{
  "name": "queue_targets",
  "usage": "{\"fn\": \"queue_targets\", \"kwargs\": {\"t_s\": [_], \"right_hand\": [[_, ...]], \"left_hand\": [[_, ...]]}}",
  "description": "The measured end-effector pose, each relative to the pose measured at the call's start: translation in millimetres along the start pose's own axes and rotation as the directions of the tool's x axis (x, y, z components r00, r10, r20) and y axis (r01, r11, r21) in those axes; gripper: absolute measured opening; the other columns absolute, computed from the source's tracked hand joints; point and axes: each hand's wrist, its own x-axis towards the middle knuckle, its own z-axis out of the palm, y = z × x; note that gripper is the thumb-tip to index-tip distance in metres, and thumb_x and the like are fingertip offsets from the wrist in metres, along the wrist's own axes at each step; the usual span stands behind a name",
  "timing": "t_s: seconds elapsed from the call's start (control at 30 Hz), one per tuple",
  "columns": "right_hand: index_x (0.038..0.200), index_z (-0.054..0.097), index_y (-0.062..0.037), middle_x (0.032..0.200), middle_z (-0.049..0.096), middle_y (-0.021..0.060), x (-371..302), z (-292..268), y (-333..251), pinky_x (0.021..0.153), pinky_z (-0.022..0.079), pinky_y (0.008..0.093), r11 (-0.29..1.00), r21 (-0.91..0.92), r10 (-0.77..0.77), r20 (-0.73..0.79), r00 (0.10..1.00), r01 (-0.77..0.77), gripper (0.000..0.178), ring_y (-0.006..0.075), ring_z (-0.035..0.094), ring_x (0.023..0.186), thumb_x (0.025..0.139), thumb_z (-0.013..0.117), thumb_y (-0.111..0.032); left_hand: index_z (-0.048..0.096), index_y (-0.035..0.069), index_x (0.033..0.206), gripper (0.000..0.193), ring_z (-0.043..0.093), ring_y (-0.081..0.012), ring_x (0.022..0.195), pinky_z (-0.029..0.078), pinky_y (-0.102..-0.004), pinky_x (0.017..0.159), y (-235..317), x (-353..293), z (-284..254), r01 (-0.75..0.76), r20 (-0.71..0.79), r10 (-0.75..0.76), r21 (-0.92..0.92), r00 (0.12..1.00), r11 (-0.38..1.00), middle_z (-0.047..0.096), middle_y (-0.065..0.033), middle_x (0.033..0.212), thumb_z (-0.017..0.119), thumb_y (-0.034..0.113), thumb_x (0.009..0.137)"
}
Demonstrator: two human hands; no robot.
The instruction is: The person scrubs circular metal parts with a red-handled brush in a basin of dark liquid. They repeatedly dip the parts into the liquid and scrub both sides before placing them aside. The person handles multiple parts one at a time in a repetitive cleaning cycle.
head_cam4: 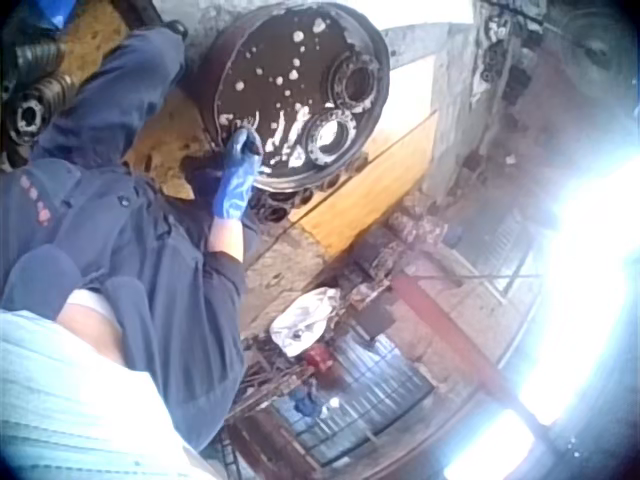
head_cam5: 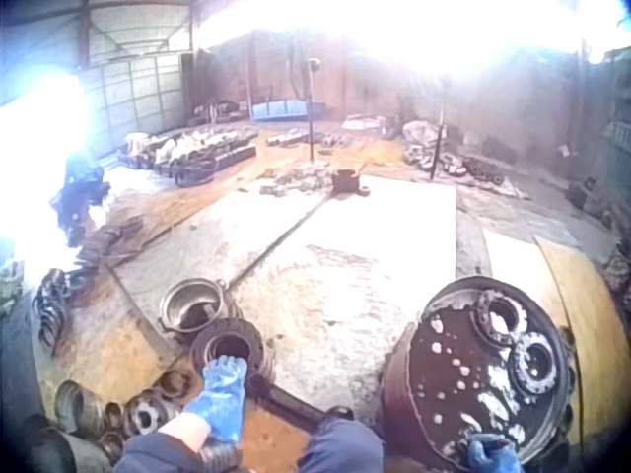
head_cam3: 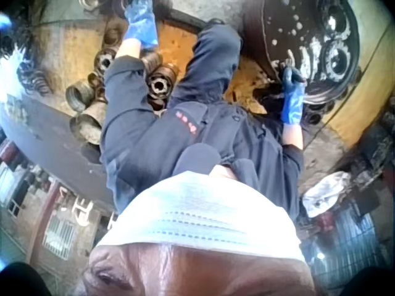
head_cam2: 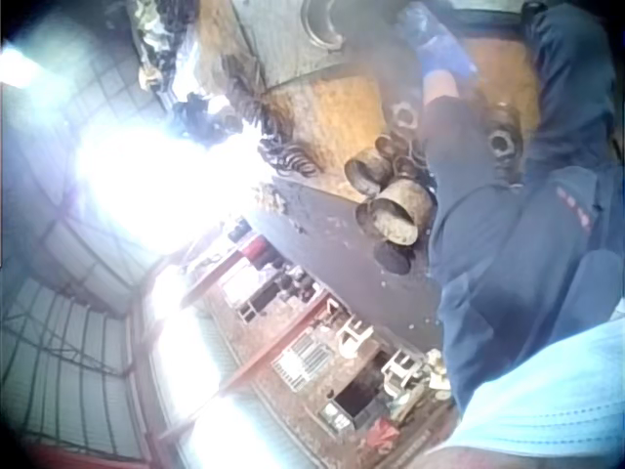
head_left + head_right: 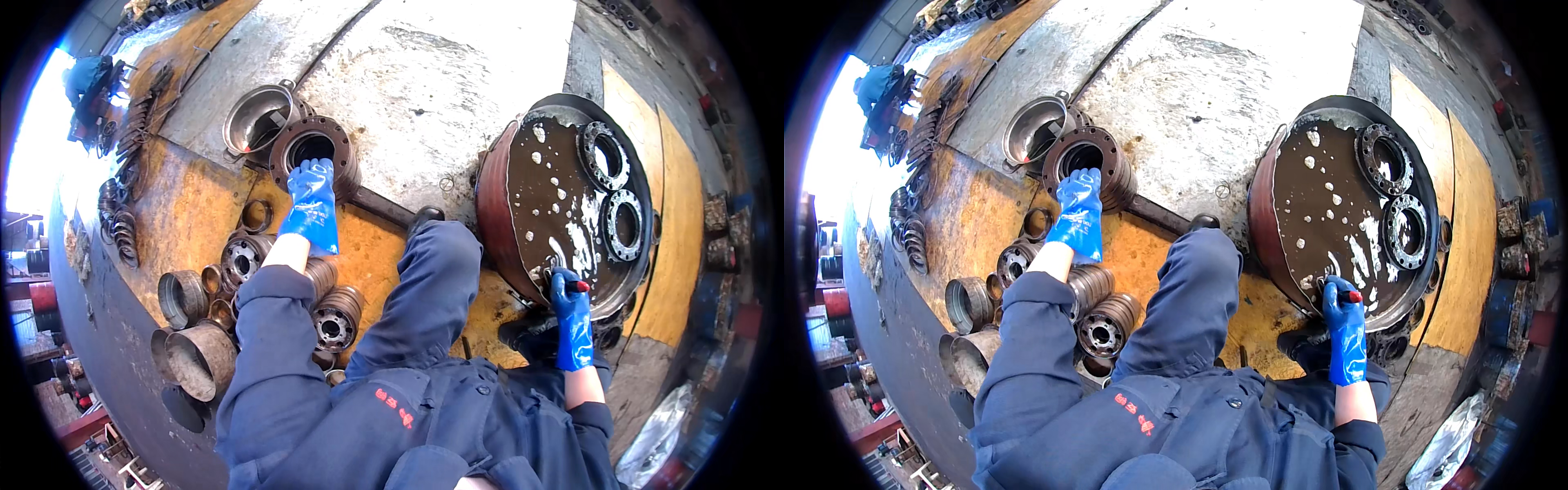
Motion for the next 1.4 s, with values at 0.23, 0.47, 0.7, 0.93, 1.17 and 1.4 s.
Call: {"fn": "queue_targets", "kwargs": {"t_s": [0.23, 0.47, 0.7, 0.93, 1.17, 1.4], "right_hand": [[0.119, 0.072, -0.0002, 0.110, 0.075, 0.0101, 2.0, 1.6, 15.0, 0.093, 0.056, 0.0329, 1.000, 0.003, -0.021, -0.027, 0.999, 0.021, 0.023, 0.0183, 0.071, 0.100, 0.103, 0.065, -0.014], [0.119, 0.072, -0.0005, 0.109, 0.074, 0.0096, -0.3, 3.5, -16.7, 0.092, 0.054, 0.0333, 0.999, 0.032, 0.025, 0.026, 0.999, -0.026, 0.024, 0.0185, 0.069, 0.101, 0.104, 0.060, -0.016], [0.120, 0.072, -0.0001, 0.106, 0.074, 0.0087, 0.7, 2.1, -6.1, 0.090, 0.054, 0.0334, 0.999, 0.022, 0.048, 0.020, 0.999, -0.048, 0.025, 0.0179, 0.069, 0.097, 0.104, 0.062, -0.017], [0.119, 0.071, 0.0006, 0.109, 0.075, 0.0100, 0.7, 5.6, -13.1, 0.092, 0.056, 0.0329, 1.000, -0.019, -0.020, -0.013, 1.000, 0.020, 0.023, 0.0179, 0.071, 0.100, 0.104, 0.064, -0.014], [0.118, 0.071, 0.0016, 0.103, 0.077, 0.0094, -1.5, 5.1, -9.2, 0.087, 0.059, 0.0299, 0.999, 0.017, -0.046, -0.063, 0.997, 0.047, 0.020, 0.0148, 0.074, 0.093, 0.102, 0.067, -0.011], [0.111, 0.073, -0.0014, 0.098, 0.078, 0.0059, -1.4, 11.1, -0.8, 0.084, 0.059, 0.0289, 0.986, 0.120, 0.126, -0.117, 0.985, -0.112, 0.016, 0.0138, 0.074, 0.091, 0.098, 0.074, -0.011]], "left_hand": [[0.075, 0.013, 0.105, 0.017, 0.076, -0.0374, 0.097, 0.060, -0.0526, 0.083, -9.6, 16.5, -24.9, 0.062, 0.113, -0.032, -0.271, 0.993, 0.961, 0.077, -0.0165, 0.101, 0.063, 0.010, 0.093], [0.073, 0.015, 0.125, 0.035, 0.075, -0.0371, 0.100, 0.058, -0.0496, 0.091, -18.9, 26.8, -6.3, 0.133, 0.172, -0.084, -0.298, 0.981, 0.945, 0.077, -0.0167, 0.106, 0.070, 0.011, 0.090], [0.073, 0.010, 0.119, 0.028, 0.074, -0.0388, 0.102, 0.059, -0.0492, 0.091, -13.2, 32.2, -32.2, 0.101, 0.197, -0.052, -0.247, 0.979, 0.964, 0.077, -0.0190, 0.106, 0.067, 0.011, 0.091], [0.073, 0.011, 0.115, 0.030, 0.075, -0.0361, 0.100, 0.060, -0.0473, 0.088, -17.3, 35.8, -21.0, 0.132, 0.242, -0.067, -0.261, 0.968, 0.956, 0.077, -0.0150, 0.105, 0.074, 0.012, 0.085], [0.067, 0.010, 0.135, 0.051, 0.071, -0.0337, 0.118, 0.057, -0.0441, 0.102, -7.8, 33.8, -44.8, 0.081, 0.309, -0.011, -0.216, 0.951, 0.973, 0.073, -0.0159, 0.126, 0.077, 0.019, 0.086], [0.058, -0.006, 0.143, 0.080, 0.058, -0.0403, 0.136, 0.046, -0.0424, 0.114, -31.0, 53.5, -54.7, 0.097, 0.345, 0.051, -0.399, 0.937, 0.912, 0.063, -0.0261, 0.141, 0.086, 0.038, 0.082]]}}
